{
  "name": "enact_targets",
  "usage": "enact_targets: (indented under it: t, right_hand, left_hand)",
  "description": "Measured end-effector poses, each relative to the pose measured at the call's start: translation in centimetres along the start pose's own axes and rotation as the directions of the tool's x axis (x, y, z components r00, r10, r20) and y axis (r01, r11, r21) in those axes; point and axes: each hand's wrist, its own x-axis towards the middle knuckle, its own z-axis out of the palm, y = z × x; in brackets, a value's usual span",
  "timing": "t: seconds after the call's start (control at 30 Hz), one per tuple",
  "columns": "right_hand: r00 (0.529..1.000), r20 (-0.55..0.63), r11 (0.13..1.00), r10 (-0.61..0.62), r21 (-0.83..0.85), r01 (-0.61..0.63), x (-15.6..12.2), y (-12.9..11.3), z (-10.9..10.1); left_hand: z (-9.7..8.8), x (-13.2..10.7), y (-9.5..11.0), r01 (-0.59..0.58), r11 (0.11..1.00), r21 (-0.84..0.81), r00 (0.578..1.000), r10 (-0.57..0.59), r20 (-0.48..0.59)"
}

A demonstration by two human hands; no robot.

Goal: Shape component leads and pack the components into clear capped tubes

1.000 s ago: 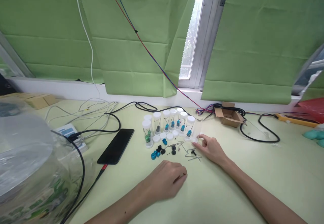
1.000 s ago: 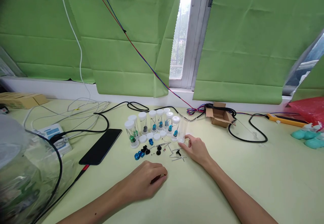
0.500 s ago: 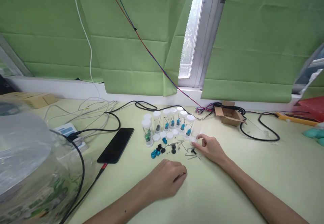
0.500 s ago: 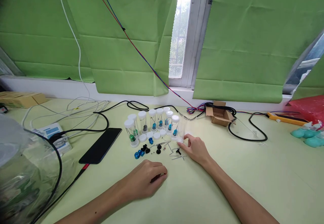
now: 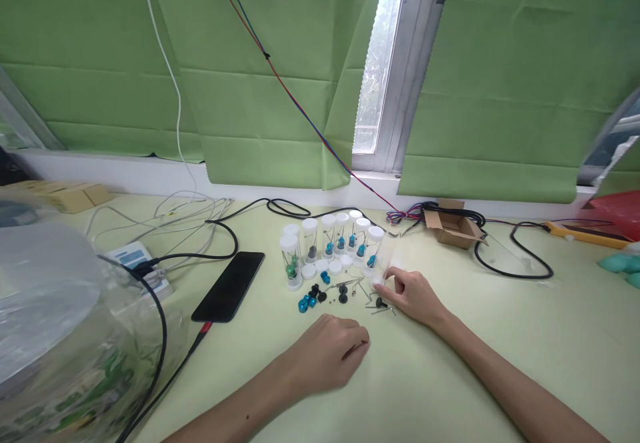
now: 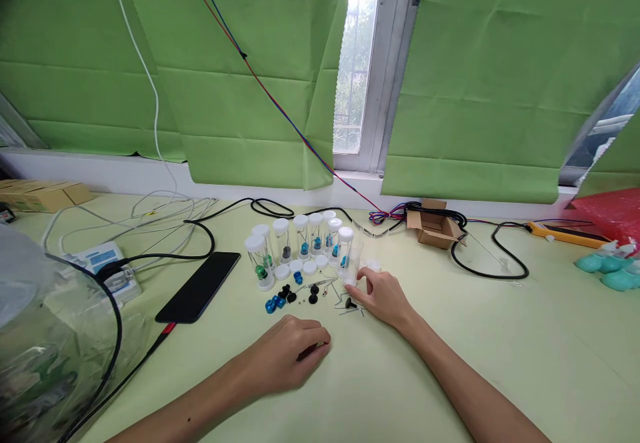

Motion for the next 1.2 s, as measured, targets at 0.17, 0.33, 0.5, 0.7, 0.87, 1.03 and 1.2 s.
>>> enact_targets:
  t: [0.17,0.33,0.5,0.7,0.87,1.03,1.2]
  right_hand:
    - [0.999,-0.002,0.999,-0.039,-0.027,0.039,0.0,-0.2,0.2]
    - [1.000,0.002,0.999,-0.025,-0.044,0.025,0.2,-0.3,0.3]
    - [0.999,-0.012,0.998,0.034,-0.057,-0.034,0.3,-0.2,0.3]
    - [0.998,-0.022,0.996,0.060,-0.062,-0.062,0.3,-0.1,0.3]
    - [0.997,-0.049,0.997,0.065,-0.048,-0.068,0.2,0.1,0.2]
    - [0.984,-0.169,0.999,0.050,0.006,-0.050,-0.3,0.2,-0.3]
    - [0.973,-0.226,0.998,-0.050,0.037,0.060,-0.8,-0.7,-0.4]
  left_hand:
    - [0.1,0.0,-0.1,-0.005,1.000,-0.007,1.000,0.005,-0.004]
    - [0.1,0.1,-0.1,-0.004,1.000,0.006,1.000,0.004,-0.004]
    - [0.0,0.0,-0.1,-0.003,1.000,-0.002,1.000,0.003,0.006]
    - [-0.1,0.1,0.1,0.001,1.000,-0.010,1.000,-0.001,-0.006]
    - [-1.0,0.4,-0.7,0.177,0.983,-0.039,0.970,-0.181,-0.161]
    - [-2.1,0.6,-2.3,0.348,0.937,-0.025,0.899,-0.341,-0.276]
    - [-1.7,0.6,-2.8,0.273,0.962,0.029,0.934,-0.258,-0.249]
